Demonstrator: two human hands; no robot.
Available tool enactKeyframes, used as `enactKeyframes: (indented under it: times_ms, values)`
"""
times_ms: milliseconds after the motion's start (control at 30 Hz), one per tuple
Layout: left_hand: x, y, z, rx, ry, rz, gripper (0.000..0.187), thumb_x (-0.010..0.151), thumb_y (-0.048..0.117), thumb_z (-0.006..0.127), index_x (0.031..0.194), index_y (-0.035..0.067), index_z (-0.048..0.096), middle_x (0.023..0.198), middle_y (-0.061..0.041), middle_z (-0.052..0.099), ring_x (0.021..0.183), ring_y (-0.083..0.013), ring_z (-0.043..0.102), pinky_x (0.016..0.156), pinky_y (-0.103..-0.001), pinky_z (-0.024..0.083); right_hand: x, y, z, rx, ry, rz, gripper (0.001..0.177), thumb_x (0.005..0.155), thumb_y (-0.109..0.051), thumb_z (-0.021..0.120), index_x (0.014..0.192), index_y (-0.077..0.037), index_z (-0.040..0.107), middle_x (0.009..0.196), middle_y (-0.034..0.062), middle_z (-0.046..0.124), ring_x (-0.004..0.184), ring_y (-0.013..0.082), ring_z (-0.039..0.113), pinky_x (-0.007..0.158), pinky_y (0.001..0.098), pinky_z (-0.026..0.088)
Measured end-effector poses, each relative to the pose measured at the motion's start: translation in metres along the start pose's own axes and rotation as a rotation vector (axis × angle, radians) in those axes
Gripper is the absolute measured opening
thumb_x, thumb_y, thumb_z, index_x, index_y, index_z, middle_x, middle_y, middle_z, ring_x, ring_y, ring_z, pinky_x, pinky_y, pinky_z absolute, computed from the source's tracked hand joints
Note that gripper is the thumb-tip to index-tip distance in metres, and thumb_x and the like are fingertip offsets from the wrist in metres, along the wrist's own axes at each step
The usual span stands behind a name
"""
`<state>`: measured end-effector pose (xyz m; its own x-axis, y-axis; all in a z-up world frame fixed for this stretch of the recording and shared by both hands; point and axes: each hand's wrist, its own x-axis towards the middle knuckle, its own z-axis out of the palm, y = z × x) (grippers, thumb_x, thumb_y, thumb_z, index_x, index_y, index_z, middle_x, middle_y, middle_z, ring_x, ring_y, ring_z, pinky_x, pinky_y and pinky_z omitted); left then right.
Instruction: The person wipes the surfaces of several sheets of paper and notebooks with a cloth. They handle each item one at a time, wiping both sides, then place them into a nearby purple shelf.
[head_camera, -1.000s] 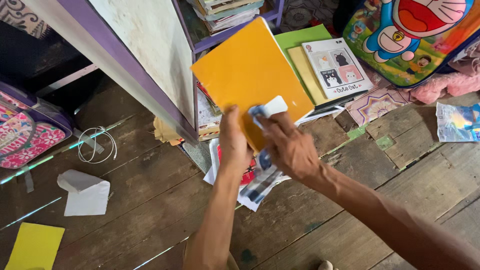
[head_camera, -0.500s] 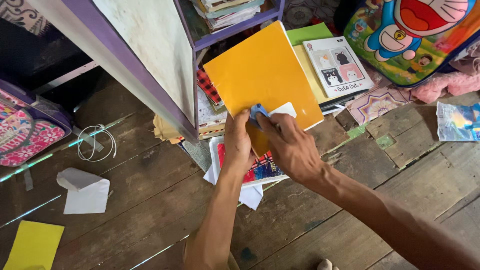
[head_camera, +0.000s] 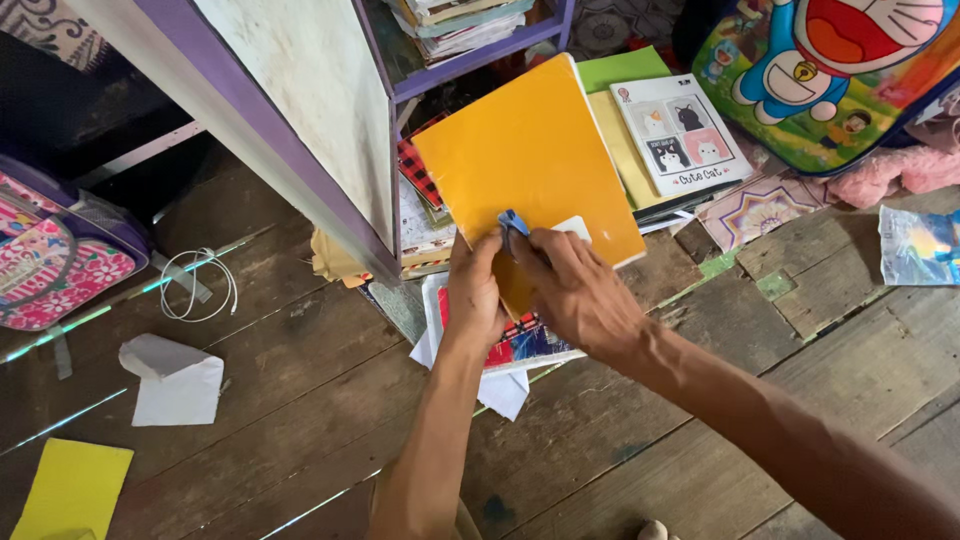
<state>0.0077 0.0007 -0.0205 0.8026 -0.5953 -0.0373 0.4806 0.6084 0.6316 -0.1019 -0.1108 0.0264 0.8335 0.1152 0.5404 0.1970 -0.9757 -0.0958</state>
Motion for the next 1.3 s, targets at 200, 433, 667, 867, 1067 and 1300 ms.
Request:
enactKeyframes:
  times_ms: [200, 433, 667, 867, 1067, 1300]
  values:
    - [0.001, -0.003, -0.005, 0.099, 0.028, 0.033, 0.041, 0.096, 0.012, 0.06, 0.135, 0.005, 0.053, 0.124, -0.008, 0.063, 0.113, -0.0206, 0.063, 0.098, -0.04, 0.052, 0.016, 0.027, -0.01, -0.068, 0.12, 0.106, 0.047, 0.096, 0.009, 0.06, 0.143, 0.003, 0.056, 0.118, 0.014, 0.055, 0.097, 0.0285, 0.058, 0.081, 0.038, 0.057]
    - [-0.003, -0.008, -0.005, 0.068, -0.03, -0.032, 0.039, 0.098, 0.012, 0.057, 0.137, 0.006, 0.054, 0.118, -0.01, 0.063, 0.106, -0.0215, 0.062, 0.092, -0.04, 0.052, 0.023, 0.011, -0.012, 0.006, 0.106, 0.01, 0.05, 0.087, 0.005, 0.064, 0.136, 0.0, 0.061, 0.121, 0.0146, 0.058, 0.098, 0.032, 0.059, 0.084, 0.0426, 0.055]
    - [-0.006, -0.01, -0.011, 0.147, -0.043, -0.047, 0.036, 0.096, 0.01, 0.059, 0.131, 0.004, 0.057, 0.118, -0.007, 0.065, 0.107, -0.019, 0.064, 0.094, -0.038, 0.053, 0.035, 0.028, -0.015, -0.044, 0.202, 0.191, 0.053, 0.085, 0.006, 0.064, 0.137, 0.006, 0.058, 0.126, 0.0191, 0.056, 0.103, 0.0351, 0.057, 0.089, 0.045, 0.053]
    - [0.0, -0.017, -0.017, 0.305, -0.068, 0.028, 0.033, 0.096, 0.013, 0.055, 0.127, 0.004, 0.06, 0.114, -0.005, 0.065, 0.105, -0.0166, 0.062, 0.092, -0.035, 0.052, 0.064, -0.005, -0.036, -0.038, 0.127, -0.058, 0.046, 0.085, 0.002, 0.063, 0.131, 0.002, 0.065, 0.117, 0.0179, 0.063, 0.096, 0.0311, 0.059, 0.084, 0.0443, 0.054]
    - [0.004, 0.0, -0.02, 0.24, 0.091, 0.064, 0.032, 0.093, 0.014, 0.061, 0.122, 0.002, 0.06, 0.111, -0.008, 0.065, 0.101, -0.0197, 0.063, 0.088, -0.036, 0.053, 0.075, 0.006, -0.054, -0.175, 0.297, 0.123, 0.037, 0.097, 0.001, 0.057, 0.134, 0.001, 0.061, 0.115, 0.0146, 0.059, 0.095, 0.0314, 0.063, 0.086, 0.0432, 0.056]
    - [0.01, 0.015, -0.011, 0.103, 0.086, 0.091, 0.035, 0.093, 0.016, 0.062, 0.125, 0.002, 0.057, 0.116, -0.011, 0.065, 0.104, -0.0222, 0.065, 0.091, -0.04, 0.055, 0.007, 0.024, 0.005, -0.016, 0.143, 0.032, 0.037, 0.101, 0.0, 0.05, 0.138, 0.0, 0.058, 0.106, 0.0136, 0.061, 0.088, 0.0256, 0.06, 0.074, 0.0399, 0.058]
